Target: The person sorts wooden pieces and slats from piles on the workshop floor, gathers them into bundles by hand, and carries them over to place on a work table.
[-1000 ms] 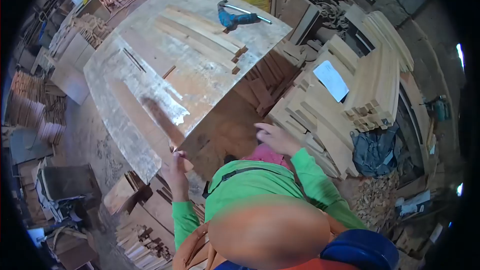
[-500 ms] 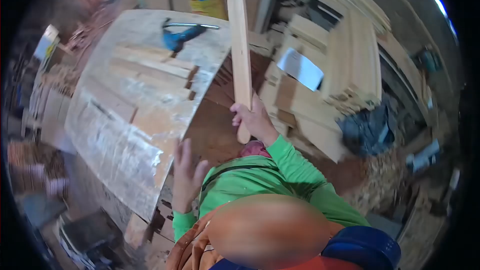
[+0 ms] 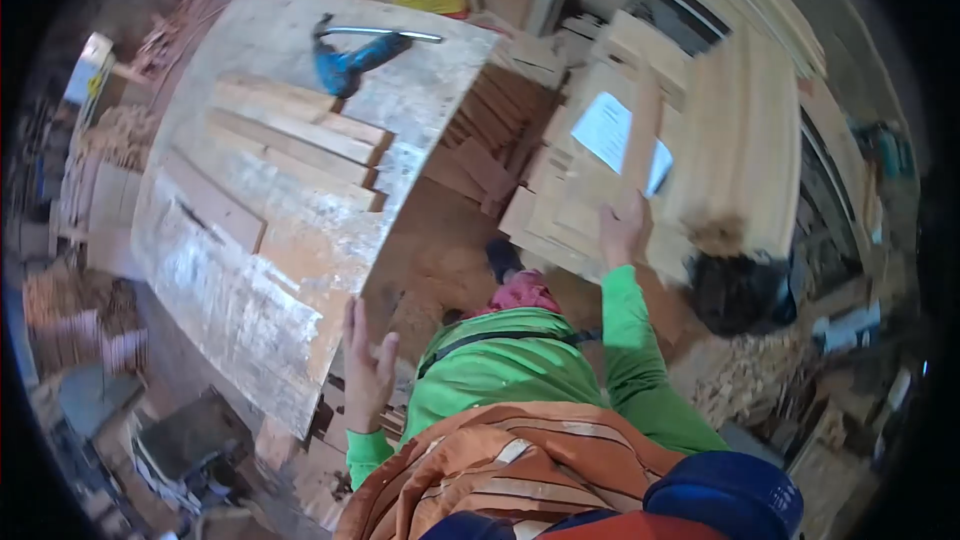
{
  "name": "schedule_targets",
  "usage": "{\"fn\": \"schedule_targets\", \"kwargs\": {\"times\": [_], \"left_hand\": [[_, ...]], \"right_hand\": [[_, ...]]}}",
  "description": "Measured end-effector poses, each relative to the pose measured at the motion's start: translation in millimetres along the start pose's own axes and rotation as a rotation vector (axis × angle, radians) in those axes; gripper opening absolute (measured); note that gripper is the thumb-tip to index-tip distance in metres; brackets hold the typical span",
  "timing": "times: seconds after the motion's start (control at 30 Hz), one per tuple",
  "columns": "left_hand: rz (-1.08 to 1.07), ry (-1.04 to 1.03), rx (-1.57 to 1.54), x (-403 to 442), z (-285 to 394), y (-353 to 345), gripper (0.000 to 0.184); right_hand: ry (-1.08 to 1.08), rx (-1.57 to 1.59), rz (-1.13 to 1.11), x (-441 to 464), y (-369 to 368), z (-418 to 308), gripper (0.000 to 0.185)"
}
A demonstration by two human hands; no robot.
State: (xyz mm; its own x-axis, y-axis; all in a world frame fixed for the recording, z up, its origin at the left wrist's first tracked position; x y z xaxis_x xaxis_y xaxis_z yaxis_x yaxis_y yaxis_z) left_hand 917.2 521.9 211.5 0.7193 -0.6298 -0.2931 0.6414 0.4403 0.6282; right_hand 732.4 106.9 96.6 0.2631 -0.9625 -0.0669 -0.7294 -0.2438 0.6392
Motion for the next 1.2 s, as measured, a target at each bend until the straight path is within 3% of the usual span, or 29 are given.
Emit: {"fn": "schedule_targets", "kwargs": {"times": [0.07, 0.13, 0.3, 0.47, 0.57, 0.73, 0.9, 1.03, 1.2], "left_hand": [[0.021, -0.003, 0.023, -2.4, 3.9, -2.6, 0.065], [0.084, 0.034, 0.037, -11.5, -8.1, -6.6, 0.066], [0.166, 0.233, -0.024, -34.5, -21.1, -24.9, 0.066], [0.225, 0.315, -0.084, -31.4, -18.0, -50.4, 0.068], [0.217, 0.323, -0.099, -19.4, -10.5, -59.9, 0.069], [0.198, 0.355, -0.196, 20.7, 0.9, -55.4, 0.069], [0.266, 0.152, -0.246, 95.4, -3.1, -16.1, 0.069], [0.341, 0.096, -0.345, 159.9, -43.7, 5.6, 0.072], [0.498, 0.060, -0.263, 244.9, -93.8, 31.3, 0.074]], "right_hand": [[-0.037, -0.252, 0.032, 27.7, -12.0, 47.6, 0.064], [-0.048, -0.301, -0.073, 44.4, -10.6, 83.8, 0.062], [-0.092, -0.476, -0.229, 34.0, 1.1, 31.4, 0.065], [0.205, -0.559, -0.370, 69.0, -39.6, -47.3, 0.055], [0.629, -0.266, -0.567, 56.8, -105.8, -132.5, 0.057], [0.906, -0.139, -0.834, 19.4, -215.7, -223.2, 0.060], [0.789, -0.168, -0.944, -7.0, -290.0, -264.9, 0.066], [0.637, -0.441, -1.004, -21.3, -311.4, -288.7, 0.071], [0.658, -0.413, -0.887, -38.2, -331.7, -288.9, 0.067]]}}
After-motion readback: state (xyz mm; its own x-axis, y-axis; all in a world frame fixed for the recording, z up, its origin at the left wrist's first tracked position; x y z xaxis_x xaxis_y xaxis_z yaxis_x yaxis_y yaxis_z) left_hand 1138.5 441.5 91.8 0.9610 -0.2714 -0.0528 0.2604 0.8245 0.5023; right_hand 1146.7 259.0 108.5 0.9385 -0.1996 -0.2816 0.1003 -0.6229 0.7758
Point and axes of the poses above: each hand's wrist, its own x-axis towards the middle knuckle, its own y-axis out of the back of the hand, z = x × y, the point moved 5 cm from there along x, towards the middle knuckle, and after that the axes turned 9 degrees about -z, right-handed, at the moved point
